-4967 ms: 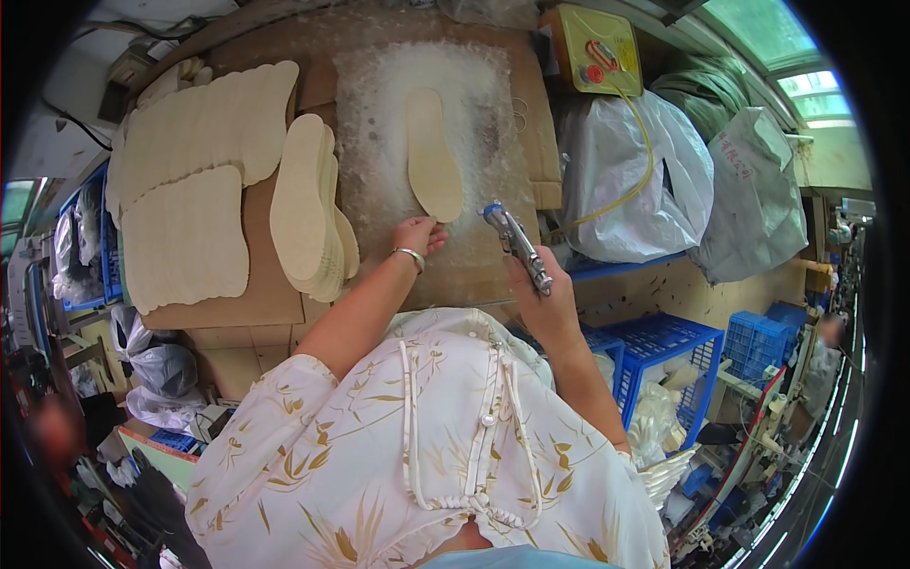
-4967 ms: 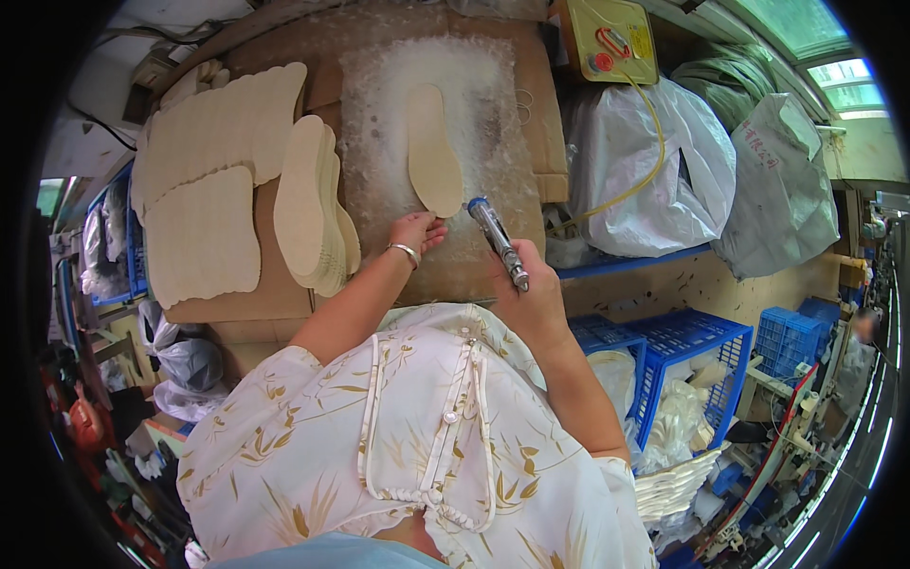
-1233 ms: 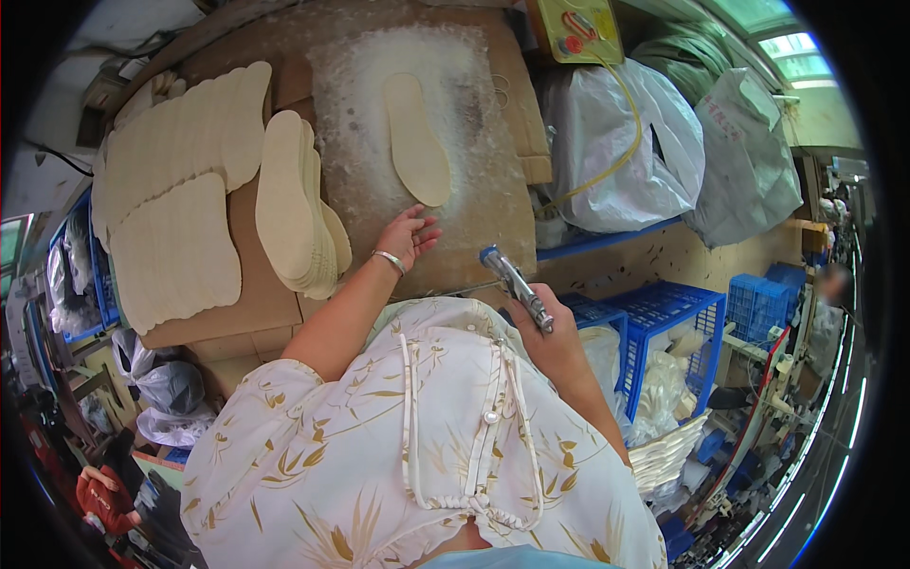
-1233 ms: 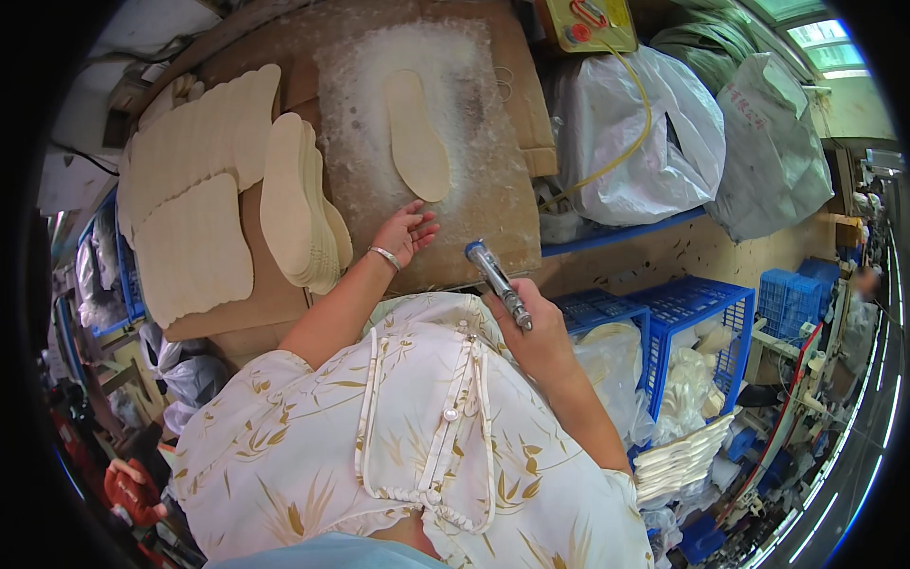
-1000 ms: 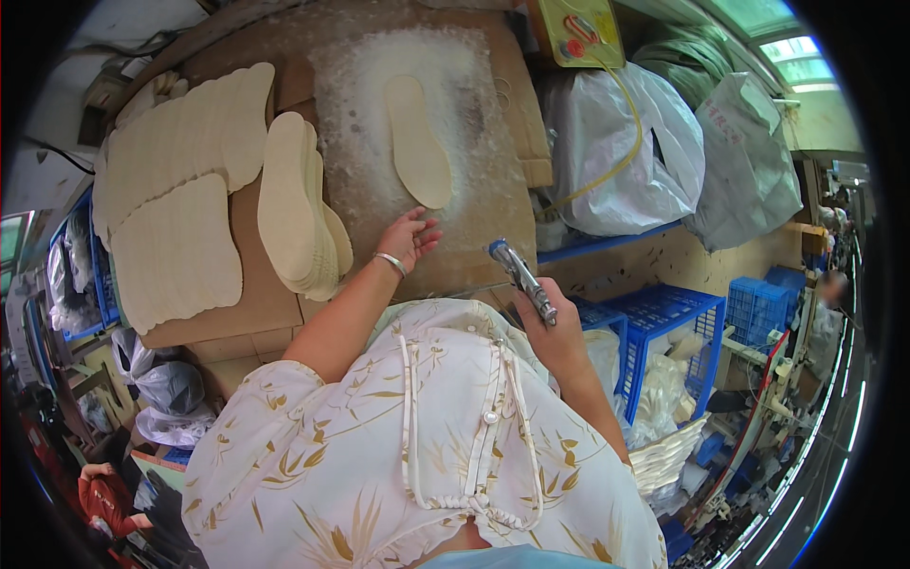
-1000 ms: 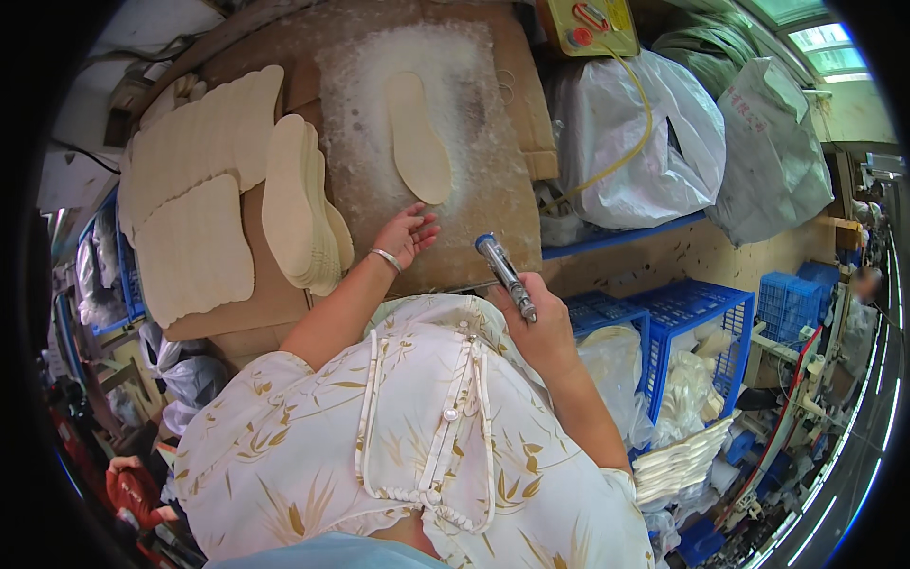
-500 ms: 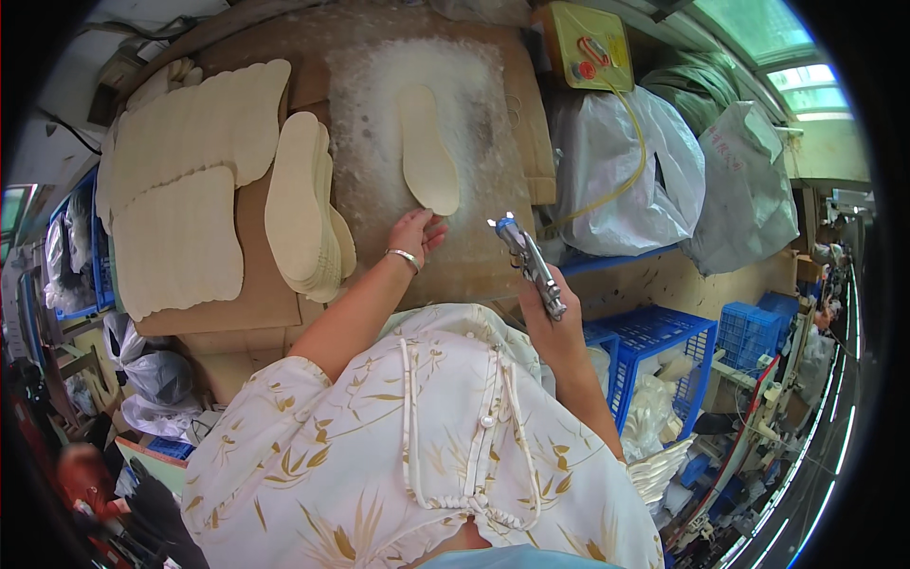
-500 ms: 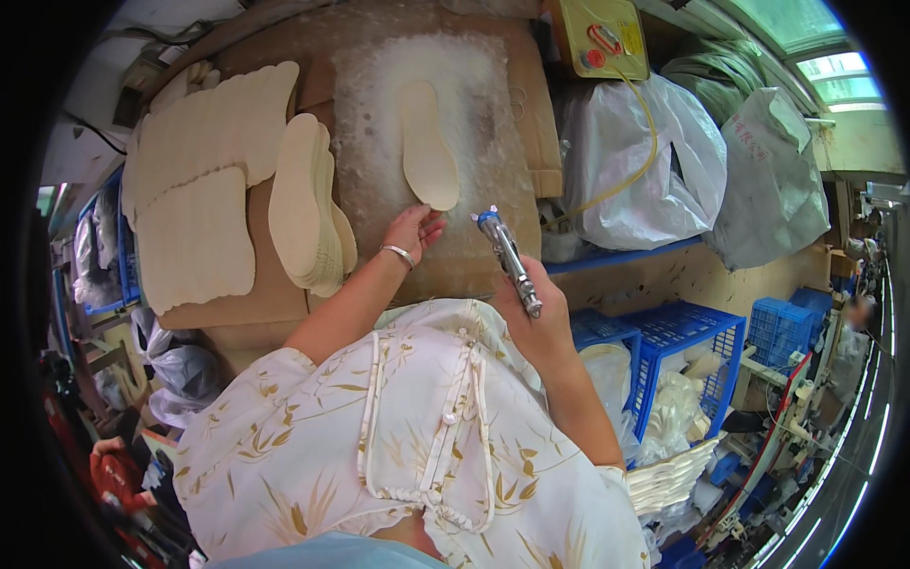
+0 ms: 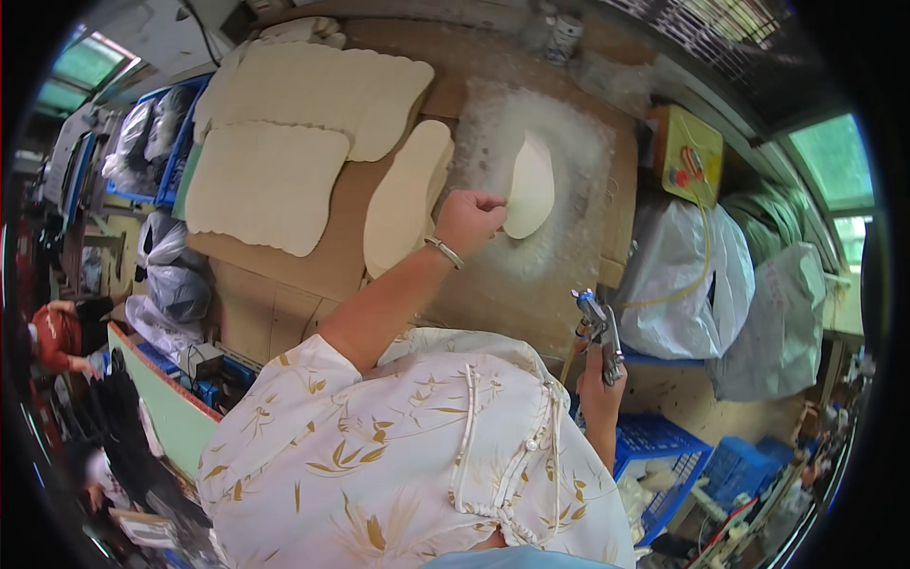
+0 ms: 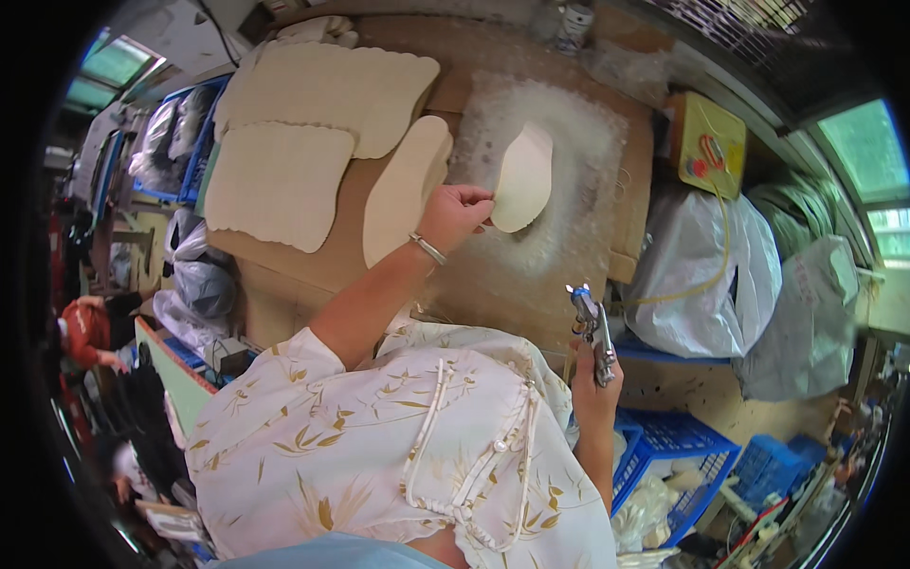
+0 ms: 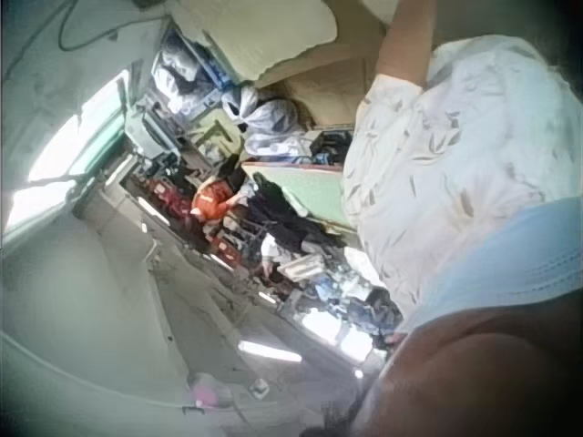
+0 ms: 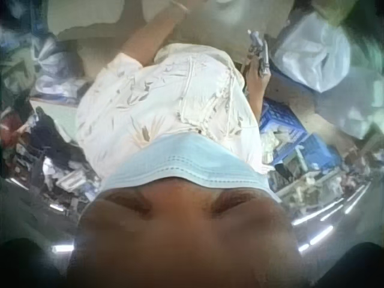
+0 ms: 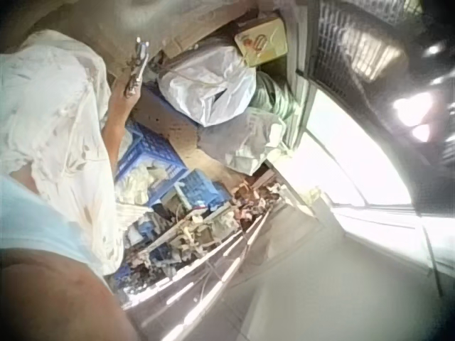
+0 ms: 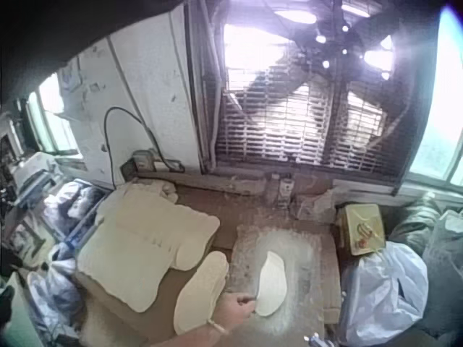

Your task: Applying glue to shoe insole components using a spray gun.

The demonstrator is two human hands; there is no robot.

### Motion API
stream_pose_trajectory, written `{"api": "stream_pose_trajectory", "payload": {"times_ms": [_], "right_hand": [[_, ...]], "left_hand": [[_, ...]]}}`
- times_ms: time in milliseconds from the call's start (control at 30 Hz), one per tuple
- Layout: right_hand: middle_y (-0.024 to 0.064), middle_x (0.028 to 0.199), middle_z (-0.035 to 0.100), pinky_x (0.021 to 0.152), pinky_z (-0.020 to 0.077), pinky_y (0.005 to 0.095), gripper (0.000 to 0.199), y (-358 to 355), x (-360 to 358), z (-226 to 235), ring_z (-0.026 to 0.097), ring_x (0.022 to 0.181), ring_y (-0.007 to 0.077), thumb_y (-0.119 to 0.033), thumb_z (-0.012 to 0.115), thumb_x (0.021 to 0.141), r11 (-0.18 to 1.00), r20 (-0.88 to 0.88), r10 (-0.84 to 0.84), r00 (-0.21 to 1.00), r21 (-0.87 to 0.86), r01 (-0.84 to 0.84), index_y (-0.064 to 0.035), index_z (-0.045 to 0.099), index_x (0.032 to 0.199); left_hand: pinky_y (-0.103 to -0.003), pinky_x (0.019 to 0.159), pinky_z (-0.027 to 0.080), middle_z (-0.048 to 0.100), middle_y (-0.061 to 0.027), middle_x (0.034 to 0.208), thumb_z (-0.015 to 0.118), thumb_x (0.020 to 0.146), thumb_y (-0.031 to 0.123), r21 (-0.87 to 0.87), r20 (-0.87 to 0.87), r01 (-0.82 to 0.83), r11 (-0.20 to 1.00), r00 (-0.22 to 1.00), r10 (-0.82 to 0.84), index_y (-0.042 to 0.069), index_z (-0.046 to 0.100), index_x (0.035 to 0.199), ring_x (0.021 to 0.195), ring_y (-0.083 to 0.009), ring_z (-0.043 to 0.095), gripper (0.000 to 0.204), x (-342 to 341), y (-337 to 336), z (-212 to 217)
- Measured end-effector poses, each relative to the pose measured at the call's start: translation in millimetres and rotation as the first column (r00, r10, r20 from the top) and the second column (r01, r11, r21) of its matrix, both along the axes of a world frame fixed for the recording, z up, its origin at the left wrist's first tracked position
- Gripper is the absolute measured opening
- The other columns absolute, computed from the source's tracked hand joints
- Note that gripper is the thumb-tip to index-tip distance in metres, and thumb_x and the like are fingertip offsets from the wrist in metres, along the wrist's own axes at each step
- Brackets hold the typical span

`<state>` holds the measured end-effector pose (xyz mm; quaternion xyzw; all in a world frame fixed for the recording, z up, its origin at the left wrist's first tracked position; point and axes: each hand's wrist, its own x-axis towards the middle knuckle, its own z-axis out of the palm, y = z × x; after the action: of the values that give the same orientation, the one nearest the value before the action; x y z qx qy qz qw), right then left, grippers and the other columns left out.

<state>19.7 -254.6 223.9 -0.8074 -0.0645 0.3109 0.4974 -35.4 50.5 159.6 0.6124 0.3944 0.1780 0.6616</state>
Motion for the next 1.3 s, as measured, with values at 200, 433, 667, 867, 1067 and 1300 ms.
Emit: {"api": "stream_pose_trajectory", "payload": {"times_ms": [200,433,667,867,1067,1300], "right_hand": [[0.0038,0.086,0.064,0.071,0.0443,0.0259,0.020,21.0,4.3,-11.8,0.053,0.077,0.0090,-0.015,0.055,0.094,0.987,0.053,0.141,0.989,0.076,-0.145,0.0026,0.062,0.102],[-0.0022,0.069,0.057,0.040,0.0295,0.0207,0.022,43.2,2.5,-19.6,0.040,0.045,0.0013,-0.023,0.056,0.095,0.960,0.202,0.251,0.947,0.075,-0.270,-0.0023,0.063,0.091],[0.0019,0.075,0.057,0.064,0.0421,0.0256,0.021,56.6,-2.7,-0.4,0.048,0.071,0.0084,-0.018,0.059,0.093,0.952,0.109,0.304,0.946,-0.001,-0.306,0.0024,0.060,0.093],[0.0016,0.071,0.054,0.061,0.0406,0.0257,0.021,58.8,-6.4,0.4,0.045,0.068,0.0081,-0.019,0.059,0.093,0.943,0.135,0.332,0.933,-0.030,-0.332,0.0021,0.060,0.092],[0.0011,0.070,0.053,0.059,0.0397,0.0264,0.021,56.3,-10.2,-3.4,0.043,0.067,0.0082,-0.018,0.059,0.094,0.935,0.200,0.350,0.915,-0.018,-0.354,0.0022,0.059,0.090],[0.0014,0.070,0.053,0.059,0.0404,0.0265,0.021,49.0,-6.4,-11.7,0.044,0.067,0.0083,-0.018,0.059,0.093,0.947,0.115,0.321,0.940,-0.035,-0.320,0.0023,0.059,0.091]], "left_hand": [[-0.022,0.063,0.051,0.071,-0.0053,0.081,0.063,0.083,0.007,0.361,0.027,-0.072,0.930,0.997,0.067,0.000,0.070,0.102,0.070,-0.0082,0.065,0.021,-111.5,68.5,54.0],[-0.022,0.063,0.051,0.070,-0.0039,0.084,0.063,0.085,0.007,0.405,0.006,-0.261,0.876,0.959,0.283,0.003,0.071,0.104,0.070,-0.0092,0.065,0.021,-208.4,114.6,49.0],[-0.023,0.064,0.055,0.069,-0.0056,0.084,0.063,0.086,0.008,0.345,-0.208,-0.269,0.899,0.912,0.352,-0.001,0.069,0.106,0.070,-0.0107,0.065,0.023,-279.7,121.0,-21.4],[-0.024,0.065,0.056,0.068,-0.0067,0.082,0.062,0.087,0.010,0.203,-0.219,-0.409,0.890,0.867,0.448,-0.002,0.068,0.108,0.069,-0.0115,0.065,0.025,-321.1,129.5,-93.3],[-0.025,0.061,0.057,0.068,-0.0078,0.082,0.061,0.088,0.010,0.155,-0.283,-0.544,0.825,0.775,0.565,-0.003,0.066,0.111,0.067,-0.0131,0.066,0.027,-319.7,136.0,-113.7],[-0.025,0.049,0.050,0.067,-0.0065,0.075,0.065,0.086,0.018,0.379,-0.486,-0.512,0.771,0.599,0.637,0.002,0.068,0.101,0.060,-0.0126,0.065,0.022,-313.6,132.7,-115.0]]}}
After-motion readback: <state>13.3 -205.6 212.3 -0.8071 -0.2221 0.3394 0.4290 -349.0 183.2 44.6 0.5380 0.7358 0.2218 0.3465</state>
